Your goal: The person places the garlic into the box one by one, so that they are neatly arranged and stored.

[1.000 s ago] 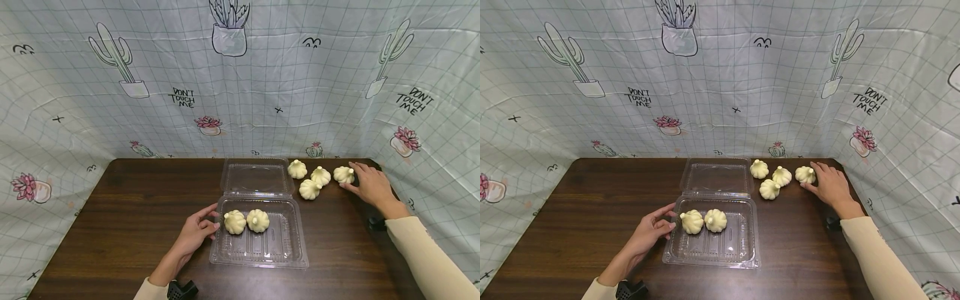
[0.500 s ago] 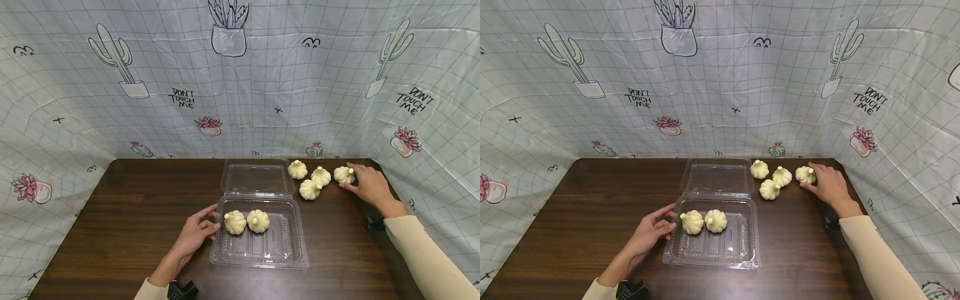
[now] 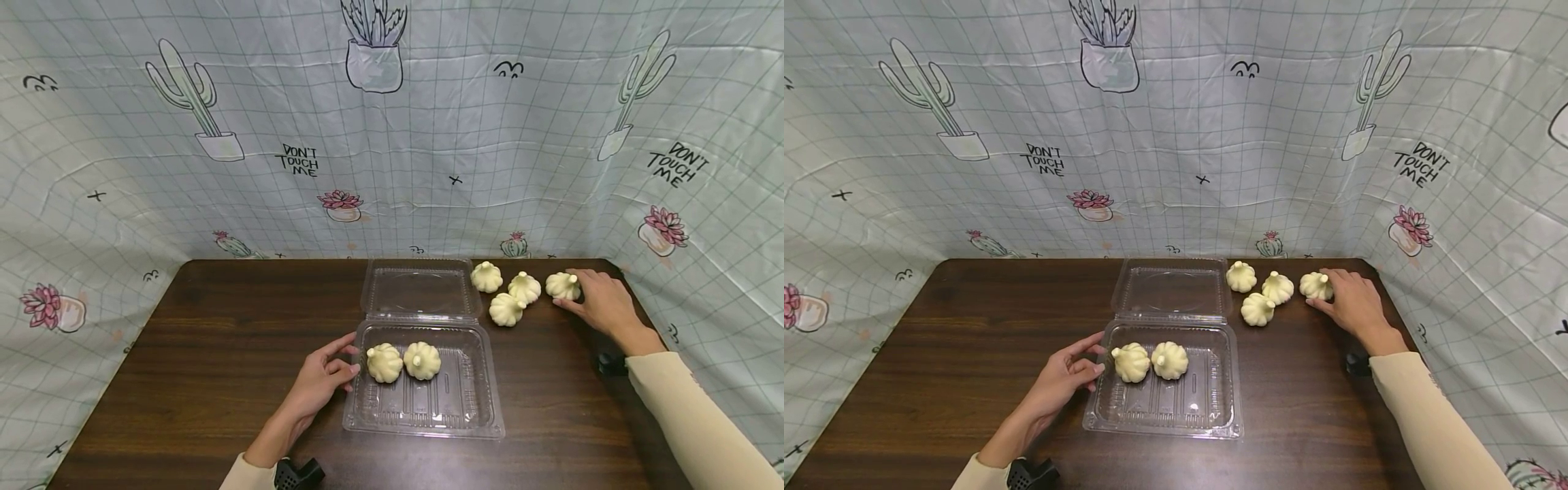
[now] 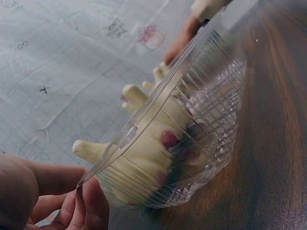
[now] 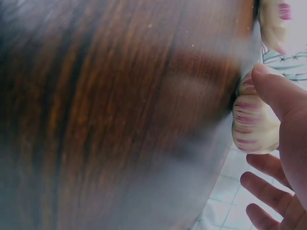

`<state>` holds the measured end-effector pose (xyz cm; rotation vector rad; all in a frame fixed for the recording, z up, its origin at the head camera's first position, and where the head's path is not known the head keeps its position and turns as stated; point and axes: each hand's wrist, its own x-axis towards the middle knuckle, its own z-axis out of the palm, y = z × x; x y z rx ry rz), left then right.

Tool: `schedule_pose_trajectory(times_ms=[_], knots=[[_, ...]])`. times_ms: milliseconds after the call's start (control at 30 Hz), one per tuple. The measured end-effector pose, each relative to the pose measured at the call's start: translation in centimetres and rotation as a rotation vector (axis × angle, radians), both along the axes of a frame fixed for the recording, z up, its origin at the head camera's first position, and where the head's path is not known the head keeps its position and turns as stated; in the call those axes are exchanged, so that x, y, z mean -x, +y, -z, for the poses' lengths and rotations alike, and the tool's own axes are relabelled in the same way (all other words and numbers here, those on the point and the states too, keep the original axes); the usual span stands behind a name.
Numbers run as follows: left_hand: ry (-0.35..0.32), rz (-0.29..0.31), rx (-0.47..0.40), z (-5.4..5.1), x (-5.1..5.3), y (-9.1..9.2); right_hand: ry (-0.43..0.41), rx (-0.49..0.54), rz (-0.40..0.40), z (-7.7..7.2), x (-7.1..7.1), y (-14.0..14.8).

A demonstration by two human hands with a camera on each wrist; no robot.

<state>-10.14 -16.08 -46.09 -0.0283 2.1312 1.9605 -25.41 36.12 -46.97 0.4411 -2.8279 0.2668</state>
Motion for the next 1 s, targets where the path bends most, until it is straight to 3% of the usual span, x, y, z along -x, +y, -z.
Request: schedule_pose_trajectory(times_ms=[533, 1000], knots=[[0.011, -0.001, -0.003, 0.3, 0.2, 0.0, 0.040, 0.038, 0.019, -1.7, -1.7, 0.7], [-0.001, -0.001, -0.009, 0.0, 0.1, 0.1, 0.118, 0.046, -0.061, -5.0, -5.0, -2.6]])
